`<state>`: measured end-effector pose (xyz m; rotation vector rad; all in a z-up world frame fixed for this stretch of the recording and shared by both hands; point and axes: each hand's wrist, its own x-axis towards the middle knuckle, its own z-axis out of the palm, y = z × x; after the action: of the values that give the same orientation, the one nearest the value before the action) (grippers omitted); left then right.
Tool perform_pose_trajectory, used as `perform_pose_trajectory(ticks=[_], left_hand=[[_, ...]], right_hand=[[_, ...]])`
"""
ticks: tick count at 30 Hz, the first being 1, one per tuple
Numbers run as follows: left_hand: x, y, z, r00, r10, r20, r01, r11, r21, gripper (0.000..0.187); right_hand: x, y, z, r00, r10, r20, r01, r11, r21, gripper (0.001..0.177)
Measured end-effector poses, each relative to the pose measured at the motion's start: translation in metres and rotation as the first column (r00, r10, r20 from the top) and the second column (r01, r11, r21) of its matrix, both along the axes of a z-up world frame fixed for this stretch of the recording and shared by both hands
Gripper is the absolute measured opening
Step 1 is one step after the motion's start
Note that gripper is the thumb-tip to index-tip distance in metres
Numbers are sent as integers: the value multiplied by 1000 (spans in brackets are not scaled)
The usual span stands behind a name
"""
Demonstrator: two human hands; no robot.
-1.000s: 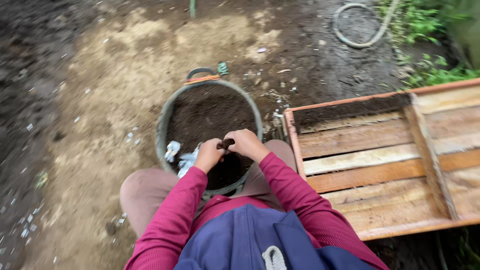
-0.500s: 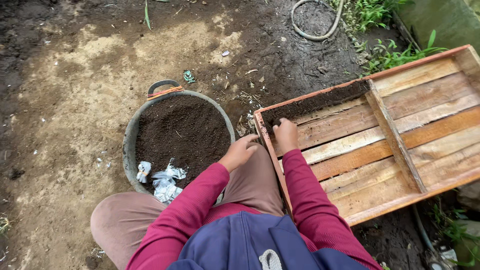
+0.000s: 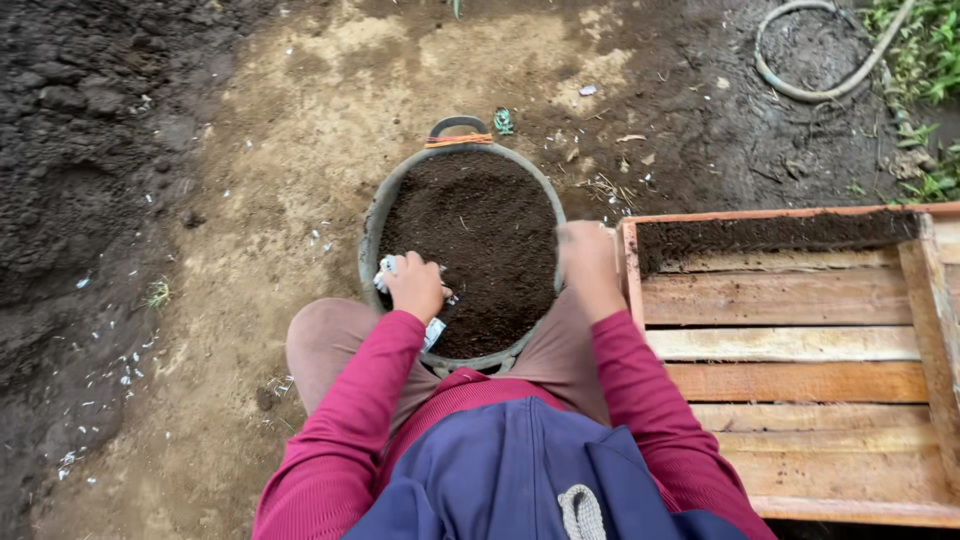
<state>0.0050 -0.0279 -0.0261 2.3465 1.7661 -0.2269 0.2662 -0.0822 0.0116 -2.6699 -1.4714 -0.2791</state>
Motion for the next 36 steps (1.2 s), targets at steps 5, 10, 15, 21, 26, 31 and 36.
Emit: perform_pose_trajectory(ticks=[5, 10, 15, 21, 26, 31, 36], left_hand=[[5, 0, -31, 976, -112, 186, 79, 981, 175, 9], [-3, 4, -9, 941, -12, 339, 1, 999, 32, 10], [14, 7, -46, 918, 0, 397, -8, 1000, 18, 9], [11, 4, 5, 790, 21, 613, 140, 967, -213, 34], [7, 16, -6, 805, -98, 585, 226, 962, -151, 11], [2, 4, 18, 906, -314, 285, 330, 944, -9, 12], [5, 6, 6, 925, -354, 138, 256, 851, 459, 10]], right_hand=[[-104, 23, -19, 441, 696, -567, -716, 654, 246, 56], [-99, 35, -82, 468, 585, -662, -590, 765, 258, 11], [-97, 25, -68, 518, 642, -565, -552, 756, 352, 10], [-82, 33, -38, 413, 598, -686, -482, 783, 392, 10], [-62, 44, -17, 277, 537, -797, -776, 614, 145, 29], [-75, 34, 3, 594, 692, -409, -800, 562, -210, 22], [-104, 19, 3, 534, 845, -2, -844, 533, -65, 16]])
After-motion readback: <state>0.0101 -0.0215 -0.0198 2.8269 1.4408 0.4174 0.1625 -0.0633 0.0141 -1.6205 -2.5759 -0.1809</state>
